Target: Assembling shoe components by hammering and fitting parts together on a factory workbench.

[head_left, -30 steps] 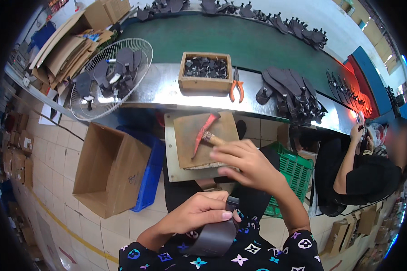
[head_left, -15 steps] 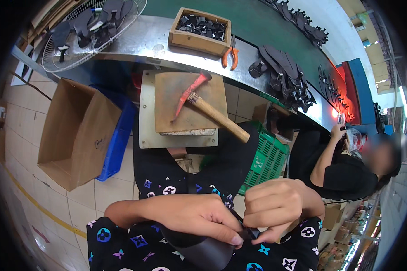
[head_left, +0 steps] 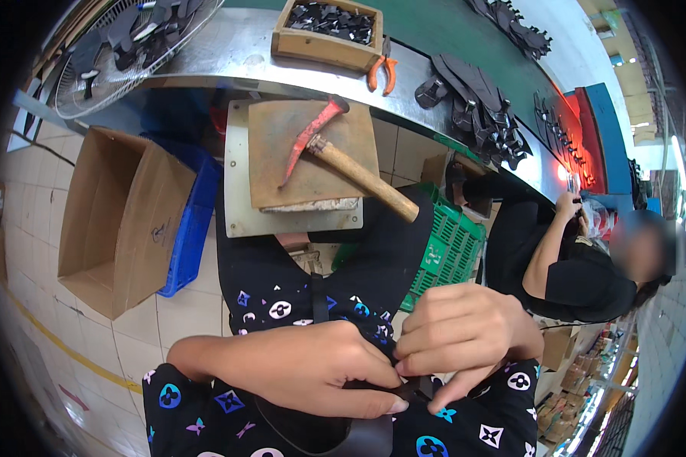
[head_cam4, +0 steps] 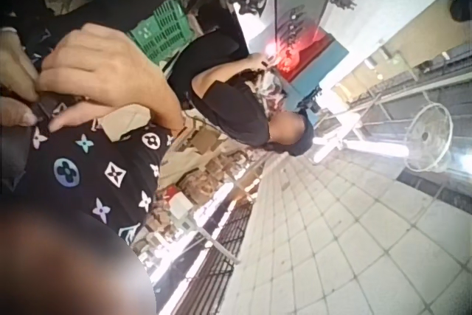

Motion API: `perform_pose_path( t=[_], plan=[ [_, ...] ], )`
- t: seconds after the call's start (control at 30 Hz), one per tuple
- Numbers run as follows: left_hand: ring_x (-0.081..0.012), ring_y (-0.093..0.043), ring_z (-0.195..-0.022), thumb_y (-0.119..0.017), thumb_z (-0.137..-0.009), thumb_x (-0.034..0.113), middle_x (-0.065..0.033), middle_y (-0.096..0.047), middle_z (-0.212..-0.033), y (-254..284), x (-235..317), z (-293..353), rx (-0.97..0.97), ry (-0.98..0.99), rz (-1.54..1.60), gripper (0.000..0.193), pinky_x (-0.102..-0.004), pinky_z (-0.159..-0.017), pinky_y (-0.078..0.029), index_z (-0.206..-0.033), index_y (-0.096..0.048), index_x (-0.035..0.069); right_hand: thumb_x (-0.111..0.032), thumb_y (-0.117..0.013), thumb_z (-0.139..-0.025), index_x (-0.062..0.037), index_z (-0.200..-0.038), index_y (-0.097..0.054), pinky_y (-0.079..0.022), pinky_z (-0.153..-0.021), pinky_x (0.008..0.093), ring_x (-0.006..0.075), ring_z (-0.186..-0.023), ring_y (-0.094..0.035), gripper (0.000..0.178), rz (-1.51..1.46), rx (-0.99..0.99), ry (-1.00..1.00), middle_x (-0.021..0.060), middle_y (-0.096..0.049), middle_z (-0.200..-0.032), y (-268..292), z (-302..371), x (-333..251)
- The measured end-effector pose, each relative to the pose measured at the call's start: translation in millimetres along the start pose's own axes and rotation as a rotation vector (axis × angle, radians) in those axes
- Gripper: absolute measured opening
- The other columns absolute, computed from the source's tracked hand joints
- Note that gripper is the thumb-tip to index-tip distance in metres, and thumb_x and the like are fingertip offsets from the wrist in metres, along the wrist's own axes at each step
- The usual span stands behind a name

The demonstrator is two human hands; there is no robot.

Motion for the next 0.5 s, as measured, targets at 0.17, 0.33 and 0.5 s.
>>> perform_pose_path(
  t=[0.17,0.33,0.5],
  plan=[
    [-0.0295,-0.067,-0.067,-0.069,-0.093,0.016,-0.014,-0.067,-0.081,2,1,-7,0.07,0.088,-0.102,0.018,-0.0338,-0.057,-0.051,-0.099,-0.07,-0.001,-0.024,-0.08,-0.08,0.0038,-0.115,-0.067,-0.053,-0.079,0.036,0.0306,-0.097,-0.068,0.047,-0.028,0.244,-0.215,0.0171,-0.068,-0.113,-12,14,-8],
    [-0.031,-0.062,-0.053,-0.065,-0.092,0.019,-0.015,-0.059,-0.061,2,-2,-21,0.254,0.087,-0.134,0.02,-0.0374,-0.049,-0.047,-0.083,-0.067,0.001,-0.01,-0.074,-0.08,0.0033,-0.118,-0.068,-0.033,-0.113,0.0563,0.0278,-0.113,-0.068,0.041,-0.012,0.479,-0.397,0.0193,-0.07,-0.117,-30,33,-14],
    [-0.0286,-0.065,-0.057,-0.07,-0.088,0.011,-0.0157,-0.066,-0.072,3,-11,-36,0.301,0.183,-0.294,0.014,-0.0325,-0.05,-0.047,-0.097,-0.072,0.0,0.004,-0.062,-0.082,0.0057,-0.115,-0.069,-0.019,-0.118,0.0608,0.0294,-0.108,-0.07,0.033,-0.15,0.792,-0.465,0.0171,-0.073,-0.109,-50,47,-7]
  ],
)
Point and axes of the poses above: each hand's wrist, its own z-axis away from the middle knuckle, its own y-axis out of the back of the hand, x = y × z, the point moved 2 cm from there along -z, towards the middle knuckle
